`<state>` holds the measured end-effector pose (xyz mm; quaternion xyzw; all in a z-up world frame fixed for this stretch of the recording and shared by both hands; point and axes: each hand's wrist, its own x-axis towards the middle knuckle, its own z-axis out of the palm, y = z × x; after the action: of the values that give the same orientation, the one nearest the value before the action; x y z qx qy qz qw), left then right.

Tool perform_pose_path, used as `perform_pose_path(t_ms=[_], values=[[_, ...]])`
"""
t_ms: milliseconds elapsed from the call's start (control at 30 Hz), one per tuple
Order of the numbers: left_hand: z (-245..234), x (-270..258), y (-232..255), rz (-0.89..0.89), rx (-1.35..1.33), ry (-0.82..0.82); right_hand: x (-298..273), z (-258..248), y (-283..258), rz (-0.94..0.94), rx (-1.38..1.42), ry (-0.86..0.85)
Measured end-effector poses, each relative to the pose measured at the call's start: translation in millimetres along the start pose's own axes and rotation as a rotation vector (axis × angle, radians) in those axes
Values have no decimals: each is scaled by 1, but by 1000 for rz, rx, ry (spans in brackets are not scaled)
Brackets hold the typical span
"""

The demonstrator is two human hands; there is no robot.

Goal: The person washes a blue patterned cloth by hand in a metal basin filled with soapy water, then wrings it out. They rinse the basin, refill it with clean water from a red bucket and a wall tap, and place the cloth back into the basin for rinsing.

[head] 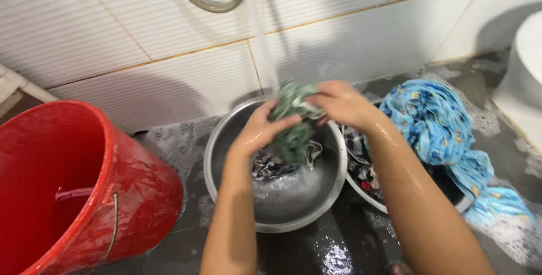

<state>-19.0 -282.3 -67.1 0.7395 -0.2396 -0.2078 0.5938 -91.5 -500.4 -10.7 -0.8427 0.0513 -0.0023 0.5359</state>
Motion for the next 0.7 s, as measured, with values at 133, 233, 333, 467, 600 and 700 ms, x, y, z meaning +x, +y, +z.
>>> perform_pose_path(t_ms=[133, 233, 333, 467, 600, 700], values=[[-17, -11, 5, 10, 241, 215, 46, 17, -21, -121, -223, 14], [-34, -21, 6, 8, 372, 295, 69, 24, -16, -65, -186, 76], [-41, -23, -1, 114, 395, 369, 91, 44, 2, -2, 331, 85], [-41, -16, -15, -30, 338, 431, 105, 54, 22, -1, 269, 73], [-36, 4, -38, 11, 322, 393, 111, 60, 33, -73, 60, 68], [-32, 22, -59, 85, 216, 270, 112, 58, 39, -212, -106, 176]])
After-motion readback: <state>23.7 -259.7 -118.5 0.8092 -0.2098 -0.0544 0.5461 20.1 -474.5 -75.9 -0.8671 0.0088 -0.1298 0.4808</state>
